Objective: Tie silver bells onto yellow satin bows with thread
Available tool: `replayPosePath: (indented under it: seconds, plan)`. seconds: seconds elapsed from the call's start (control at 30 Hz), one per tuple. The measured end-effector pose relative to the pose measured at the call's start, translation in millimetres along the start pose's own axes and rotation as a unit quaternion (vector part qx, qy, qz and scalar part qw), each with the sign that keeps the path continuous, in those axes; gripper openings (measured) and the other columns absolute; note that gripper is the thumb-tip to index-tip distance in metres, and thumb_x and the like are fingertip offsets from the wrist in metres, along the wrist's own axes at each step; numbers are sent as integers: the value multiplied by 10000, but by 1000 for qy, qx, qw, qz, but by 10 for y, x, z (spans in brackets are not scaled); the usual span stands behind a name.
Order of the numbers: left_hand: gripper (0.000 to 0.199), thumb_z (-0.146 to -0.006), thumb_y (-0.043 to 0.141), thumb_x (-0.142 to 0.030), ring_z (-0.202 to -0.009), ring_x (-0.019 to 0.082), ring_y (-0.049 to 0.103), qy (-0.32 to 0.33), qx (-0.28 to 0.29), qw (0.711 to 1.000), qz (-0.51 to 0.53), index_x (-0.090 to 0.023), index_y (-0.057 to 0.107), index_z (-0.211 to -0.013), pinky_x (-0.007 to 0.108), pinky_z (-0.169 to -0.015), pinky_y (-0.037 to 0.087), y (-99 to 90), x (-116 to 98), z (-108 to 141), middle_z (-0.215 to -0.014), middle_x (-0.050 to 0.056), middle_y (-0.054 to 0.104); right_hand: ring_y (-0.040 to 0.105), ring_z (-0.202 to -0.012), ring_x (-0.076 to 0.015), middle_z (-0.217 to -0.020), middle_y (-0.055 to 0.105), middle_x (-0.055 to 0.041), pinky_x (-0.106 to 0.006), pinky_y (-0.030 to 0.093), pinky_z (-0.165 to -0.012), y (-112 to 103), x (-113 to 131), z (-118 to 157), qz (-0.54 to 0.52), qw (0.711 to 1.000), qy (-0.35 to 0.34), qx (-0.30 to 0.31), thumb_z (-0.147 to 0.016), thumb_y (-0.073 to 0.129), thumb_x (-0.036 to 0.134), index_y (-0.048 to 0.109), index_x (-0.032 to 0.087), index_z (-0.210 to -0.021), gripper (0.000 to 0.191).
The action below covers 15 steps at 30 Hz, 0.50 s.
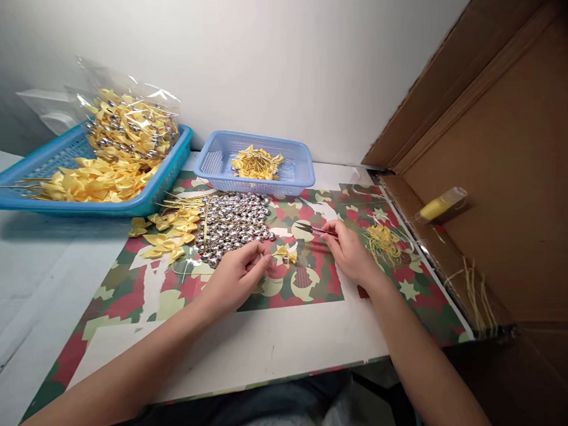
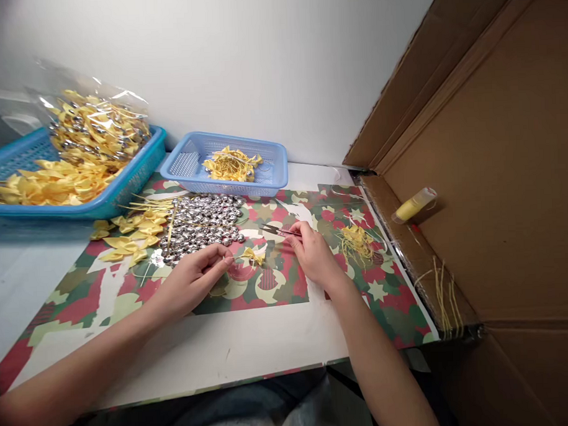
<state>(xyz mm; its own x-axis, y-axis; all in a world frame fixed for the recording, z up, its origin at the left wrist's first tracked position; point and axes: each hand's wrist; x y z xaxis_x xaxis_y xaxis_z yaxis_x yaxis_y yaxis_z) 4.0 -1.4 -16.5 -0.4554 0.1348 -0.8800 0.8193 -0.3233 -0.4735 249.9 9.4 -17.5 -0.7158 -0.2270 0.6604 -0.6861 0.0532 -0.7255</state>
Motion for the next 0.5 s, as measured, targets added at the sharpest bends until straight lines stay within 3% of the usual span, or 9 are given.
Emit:
replayPosePath:
  seconds: [0.17, 0.5]
  plan:
    - [251, -890, 454, -387, -486, 99, 357, -4, -5, 1000, 12, -189, 532, -757, 206, -464, 269, 8, 1, 0, -545, -57, 390, 561, -729, -172, -777, 627, -34, -279, 412, -666, -37, 107, 69, 41, 992, -119, 6, -857, 580, 329, 580, 193, -824, 140]
    - [253, -886, 469, -403, -460, 90, 323, -6, -2, 1000, 28, -183, 541, -783, 200, -447, 247, 23, 32, 11, -517, -72, 339, 546, -666, -168, -684, 610, -43, -283, 372, -630, 151, 112, 92, 143, 969, -202, -12, -889, 558, 447, 617, 165, -772, 311]
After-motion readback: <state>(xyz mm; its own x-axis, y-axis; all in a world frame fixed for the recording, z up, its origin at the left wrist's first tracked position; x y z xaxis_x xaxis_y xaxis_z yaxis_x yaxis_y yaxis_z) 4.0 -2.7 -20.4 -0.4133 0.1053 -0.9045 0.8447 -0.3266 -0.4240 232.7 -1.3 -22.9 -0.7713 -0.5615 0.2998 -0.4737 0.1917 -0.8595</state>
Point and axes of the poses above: each hand's wrist, its own z-axis away from the middle knuckle, its own y-axis out of the palm, x = y × z
